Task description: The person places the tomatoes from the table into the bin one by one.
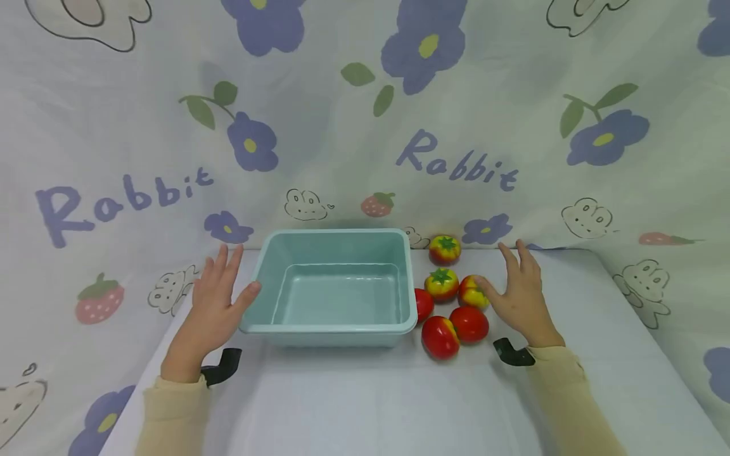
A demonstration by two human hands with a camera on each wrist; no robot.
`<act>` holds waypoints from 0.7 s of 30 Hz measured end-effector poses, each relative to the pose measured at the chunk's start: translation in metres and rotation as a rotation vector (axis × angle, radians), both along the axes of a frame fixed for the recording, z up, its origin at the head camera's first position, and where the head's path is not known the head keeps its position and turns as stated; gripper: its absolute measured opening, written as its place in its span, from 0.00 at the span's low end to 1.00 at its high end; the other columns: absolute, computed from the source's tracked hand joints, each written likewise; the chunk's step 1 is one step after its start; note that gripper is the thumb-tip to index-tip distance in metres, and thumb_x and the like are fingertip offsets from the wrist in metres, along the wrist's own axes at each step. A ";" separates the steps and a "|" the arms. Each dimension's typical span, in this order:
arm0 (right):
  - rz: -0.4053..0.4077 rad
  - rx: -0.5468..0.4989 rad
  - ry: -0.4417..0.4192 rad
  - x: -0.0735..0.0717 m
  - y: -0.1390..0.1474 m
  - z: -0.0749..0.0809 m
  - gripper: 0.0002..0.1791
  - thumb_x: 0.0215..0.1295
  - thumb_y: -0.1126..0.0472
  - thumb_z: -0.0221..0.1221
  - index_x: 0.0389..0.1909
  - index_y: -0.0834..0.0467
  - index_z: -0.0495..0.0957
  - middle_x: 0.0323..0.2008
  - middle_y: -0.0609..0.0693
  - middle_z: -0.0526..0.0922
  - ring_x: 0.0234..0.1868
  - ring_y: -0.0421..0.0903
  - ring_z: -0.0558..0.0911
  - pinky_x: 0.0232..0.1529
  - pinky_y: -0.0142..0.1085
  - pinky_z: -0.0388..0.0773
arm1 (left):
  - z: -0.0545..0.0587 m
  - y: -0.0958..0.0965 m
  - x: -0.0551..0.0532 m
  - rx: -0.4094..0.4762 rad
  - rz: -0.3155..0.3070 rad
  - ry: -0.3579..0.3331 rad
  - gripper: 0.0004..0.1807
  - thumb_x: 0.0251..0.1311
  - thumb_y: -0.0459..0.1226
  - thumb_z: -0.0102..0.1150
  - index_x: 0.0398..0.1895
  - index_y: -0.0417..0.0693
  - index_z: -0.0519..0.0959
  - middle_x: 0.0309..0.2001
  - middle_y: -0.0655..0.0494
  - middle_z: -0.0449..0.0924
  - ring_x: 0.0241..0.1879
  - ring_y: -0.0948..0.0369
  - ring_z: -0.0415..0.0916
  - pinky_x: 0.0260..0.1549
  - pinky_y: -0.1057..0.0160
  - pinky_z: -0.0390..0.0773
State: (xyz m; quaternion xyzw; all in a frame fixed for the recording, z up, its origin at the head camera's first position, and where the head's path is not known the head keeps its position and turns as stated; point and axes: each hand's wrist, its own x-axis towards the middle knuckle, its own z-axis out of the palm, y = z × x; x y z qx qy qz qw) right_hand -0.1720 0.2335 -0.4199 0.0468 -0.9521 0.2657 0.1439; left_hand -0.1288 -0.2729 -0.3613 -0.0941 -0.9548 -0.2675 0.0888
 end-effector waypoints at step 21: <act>-0.048 -0.092 -0.160 -0.005 0.000 -0.026 0.50 0.58 0.37 0.54 0.72 0.58 0.44 0.70 0.67 0.40 0.66 0.70 0.48 0.48 0.72 0.59 | -0.022 0.011 0.009 0.144 0.021 -0.013 0.38 0.68 0.50 0.43 0.74 0.59 0.37 0.73 0.49 0.32 0.70 0.43 0.27 0.61 0.32 0.33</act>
